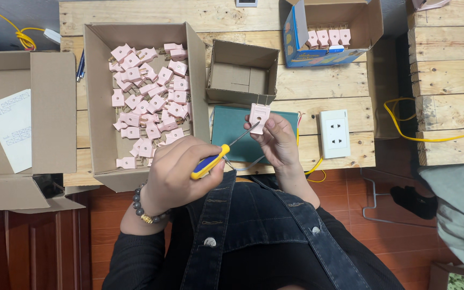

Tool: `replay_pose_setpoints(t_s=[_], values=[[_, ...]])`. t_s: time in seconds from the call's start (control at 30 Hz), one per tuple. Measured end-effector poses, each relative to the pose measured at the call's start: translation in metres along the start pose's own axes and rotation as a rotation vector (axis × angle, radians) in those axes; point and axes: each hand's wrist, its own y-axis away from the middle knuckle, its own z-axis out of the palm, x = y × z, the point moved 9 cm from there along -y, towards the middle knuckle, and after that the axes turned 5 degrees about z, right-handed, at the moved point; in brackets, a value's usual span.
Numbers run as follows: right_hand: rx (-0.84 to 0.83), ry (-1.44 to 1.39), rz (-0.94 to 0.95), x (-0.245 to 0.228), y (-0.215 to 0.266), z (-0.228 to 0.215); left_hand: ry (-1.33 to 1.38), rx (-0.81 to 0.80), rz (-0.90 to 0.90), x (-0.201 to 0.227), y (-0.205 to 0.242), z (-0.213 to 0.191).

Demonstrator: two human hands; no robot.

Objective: The person assembles a pink electrical plug by hand, using a screwdriver to tighten screws on the plug body. They then attach a brass terminal to the plug and secure it with the screwdriver. The person handles multiple pink plugs from a box and works on a wooden table with a green mat.

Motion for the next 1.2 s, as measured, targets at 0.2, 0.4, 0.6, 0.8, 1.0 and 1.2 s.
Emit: replay_pose_setpoints(t_s=[0.2,0.4,0.6,0.8,1.0,1.2], values=[[0.010,0.024,-0.011,-0.001,0.003,-0.007,-0.031,-0.042,0.023,0.005,-0.001,0.005],[0.027,0.068,-0.061,-0.009,0.011,0.005,-0.068,-0.081,0.055,0.017,-0.007,0.010],[0.032,0.147,-0.102,-0.014,0.015,0.013,-0.229,-0.108,0.101,0.030,-0.004,0.017],[0.066,0.231,-0.159,-0.016,0.014,0.015,-0.315,-0.137,0.131,0.034,-0.003,0.025],[0.080,0.253,-0.191,-0.018,0.011,0.014,-0.350,-0.137,0.128,0.035,-0.005,0.030],[0.112,0.257,-0.209,-0.021,0.013,0.016,-0.330,-0.132,0.095,0.031,-0.004,0.031]])
